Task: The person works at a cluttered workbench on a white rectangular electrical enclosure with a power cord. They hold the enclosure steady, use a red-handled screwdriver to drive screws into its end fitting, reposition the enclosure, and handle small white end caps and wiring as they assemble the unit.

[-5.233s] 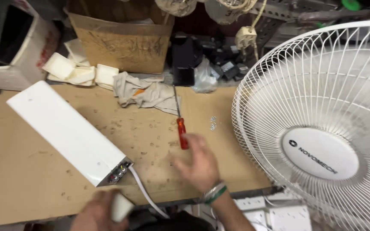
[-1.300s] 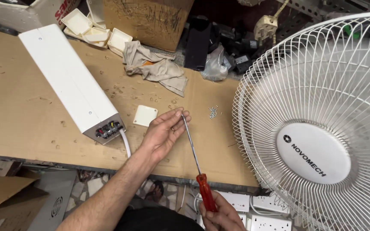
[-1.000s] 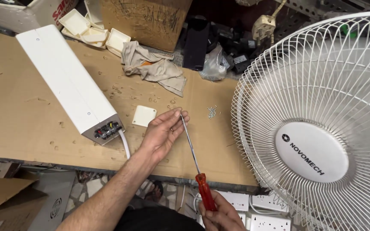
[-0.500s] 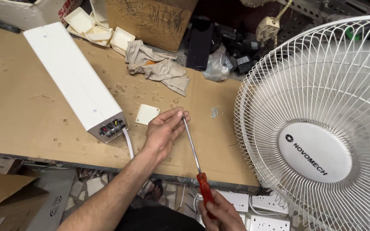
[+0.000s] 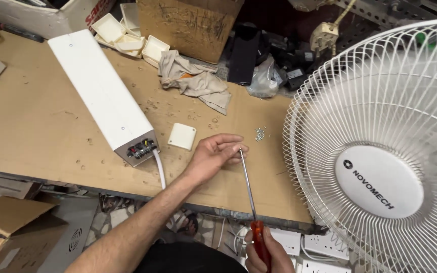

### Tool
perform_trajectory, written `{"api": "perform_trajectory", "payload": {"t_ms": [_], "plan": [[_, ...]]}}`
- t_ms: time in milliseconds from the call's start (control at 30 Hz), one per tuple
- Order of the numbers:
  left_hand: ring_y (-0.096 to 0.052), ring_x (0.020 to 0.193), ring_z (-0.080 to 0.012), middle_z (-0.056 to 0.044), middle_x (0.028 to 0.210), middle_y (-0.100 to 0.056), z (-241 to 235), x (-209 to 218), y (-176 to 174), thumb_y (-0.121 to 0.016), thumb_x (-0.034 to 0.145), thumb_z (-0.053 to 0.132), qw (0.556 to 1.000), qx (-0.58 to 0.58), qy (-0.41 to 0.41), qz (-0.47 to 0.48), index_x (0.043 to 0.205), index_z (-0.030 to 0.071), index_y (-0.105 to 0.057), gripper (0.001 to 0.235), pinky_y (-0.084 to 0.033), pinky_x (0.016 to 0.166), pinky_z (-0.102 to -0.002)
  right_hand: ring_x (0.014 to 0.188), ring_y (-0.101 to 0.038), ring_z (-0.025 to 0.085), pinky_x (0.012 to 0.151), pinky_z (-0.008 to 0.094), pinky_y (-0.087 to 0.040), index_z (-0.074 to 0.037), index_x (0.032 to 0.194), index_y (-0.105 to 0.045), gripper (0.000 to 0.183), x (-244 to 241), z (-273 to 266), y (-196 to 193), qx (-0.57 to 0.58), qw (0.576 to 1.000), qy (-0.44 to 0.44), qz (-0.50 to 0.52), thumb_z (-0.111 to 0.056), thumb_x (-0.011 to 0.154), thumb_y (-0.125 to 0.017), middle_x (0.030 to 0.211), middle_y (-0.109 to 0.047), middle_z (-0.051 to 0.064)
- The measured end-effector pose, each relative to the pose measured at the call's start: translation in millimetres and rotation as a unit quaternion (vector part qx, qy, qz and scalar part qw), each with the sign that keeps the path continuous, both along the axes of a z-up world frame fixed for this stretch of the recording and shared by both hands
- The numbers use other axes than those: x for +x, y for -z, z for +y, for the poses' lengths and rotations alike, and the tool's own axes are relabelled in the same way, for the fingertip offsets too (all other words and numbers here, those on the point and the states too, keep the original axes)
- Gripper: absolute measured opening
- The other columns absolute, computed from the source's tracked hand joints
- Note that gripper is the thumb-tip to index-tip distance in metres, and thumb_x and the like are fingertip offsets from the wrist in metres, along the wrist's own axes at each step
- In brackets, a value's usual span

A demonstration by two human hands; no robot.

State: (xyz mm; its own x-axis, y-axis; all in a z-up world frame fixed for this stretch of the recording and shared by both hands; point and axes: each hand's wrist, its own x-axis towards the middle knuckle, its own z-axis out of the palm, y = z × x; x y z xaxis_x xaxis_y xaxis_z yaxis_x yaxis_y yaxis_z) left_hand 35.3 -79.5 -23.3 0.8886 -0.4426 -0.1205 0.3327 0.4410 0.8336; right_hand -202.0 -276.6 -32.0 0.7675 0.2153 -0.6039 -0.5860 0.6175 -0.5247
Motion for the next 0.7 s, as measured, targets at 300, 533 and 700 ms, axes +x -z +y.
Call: {"api": "perform_trajectory", "payload": {"t_ms": [300, 533, 700], "plan": [[-0.047, 0.133, -0.0483, -0.032, 0.143, -0.047, 63, 35, -11, -0.053, 0.081, -0.009, 0.659, 0.634, -0.060, -0.400, 0.142, -0.006, -0.046, 0.061, -0.043, 0.110, -0.054, 0.029, -0.025, 0.015, 0.030, 0.031, -0.022, 0.000, 0.108, -0.060, 0.057, 11, 12, -19, -0.091, 0.996, 0.011, 0.017, -0.050, 0.101, -0.035, 0.044, -0.032, 0.005], [-0.058, 0.114, -0.0457, -0.028, 0.126, -0.052, 62, 18, -10, -0.063, 0.086, 0.003, 0.591, 0.746, 0.098, -0.289, 0.129, -0.007, -0.051, 0.046, -0.056, 0.090, -0.052, 0.031, -0.030, 0.016, 0.032, 0.032, -0.025, 0.004, 0.111, -0.061, 0.058, 9, 17, -7, -0.155, 0.988, -0.005, 0.008, -0.048, 0.103, -0.037, 0.047, -0.034, 0.006], [-0.060, 0.111, -0.0415, -0.023, 0.118, -0.058, 67, -29, -36, -0.084, 0.078, 0.024, 0.671, 0.681, 0.027, -0.292, 0.115, -0.003, -0.061, 0.051, -0.053, 0.094, -0.048, 0.029, -0.028, 0.018, 0.031, 0.033, -0.024, 0.005, 0.111, -0.060, 0.057, 11, 20, 3, -0.142, 0.989, 0.015, 0.049, -0.046, 0.102, -0.037, 0.046, -0.033, 0.007]]}}
